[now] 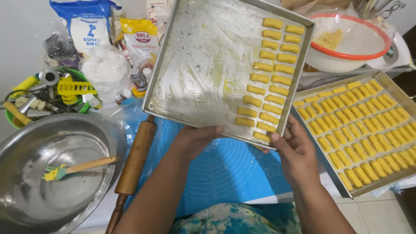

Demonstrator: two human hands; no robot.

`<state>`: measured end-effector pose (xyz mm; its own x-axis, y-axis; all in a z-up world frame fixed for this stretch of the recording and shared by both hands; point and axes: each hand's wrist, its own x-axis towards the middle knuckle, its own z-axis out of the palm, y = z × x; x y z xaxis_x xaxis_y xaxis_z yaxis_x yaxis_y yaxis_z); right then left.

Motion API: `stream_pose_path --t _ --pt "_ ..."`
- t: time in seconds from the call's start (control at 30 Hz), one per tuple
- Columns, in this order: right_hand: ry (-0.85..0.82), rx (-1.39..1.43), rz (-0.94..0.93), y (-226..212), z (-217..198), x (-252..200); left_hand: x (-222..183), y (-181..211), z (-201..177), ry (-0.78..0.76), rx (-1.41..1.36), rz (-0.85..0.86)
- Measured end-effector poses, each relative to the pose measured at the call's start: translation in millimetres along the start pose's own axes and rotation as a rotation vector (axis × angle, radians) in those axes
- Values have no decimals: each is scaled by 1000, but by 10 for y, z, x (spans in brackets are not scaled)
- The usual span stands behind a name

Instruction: Arranging small pieces of cookie dough on a baking tray and silicone mat using a knife

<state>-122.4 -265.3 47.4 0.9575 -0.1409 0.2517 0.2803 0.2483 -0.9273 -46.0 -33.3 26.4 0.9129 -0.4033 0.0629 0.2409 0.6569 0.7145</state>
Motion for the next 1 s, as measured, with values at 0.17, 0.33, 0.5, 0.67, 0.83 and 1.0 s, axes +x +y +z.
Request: stream_pose_path --t 0.17,0.33,0.5,0.67,0.83,1.0 --pt "18 14 -21 -104 -185 -119 -33 22 -35 -79 83 14" --pt "25 -6 58 -240 -256 -206 -146 64 43 -131 109 11" --pt "1 -4 92 -334 -342 -299 -191 -84 -75 -198 111 -32" --pt "294 -212 259 -725 -84 -559 -184 -273 -71 -146 19 -112" --pt "498 -215 133 -628 -23 -948 -91 -487 115 -107 -27 -274" --pt "676 -303 4 -487 -80 -1121 102 -795 452 -69 -31 -395"
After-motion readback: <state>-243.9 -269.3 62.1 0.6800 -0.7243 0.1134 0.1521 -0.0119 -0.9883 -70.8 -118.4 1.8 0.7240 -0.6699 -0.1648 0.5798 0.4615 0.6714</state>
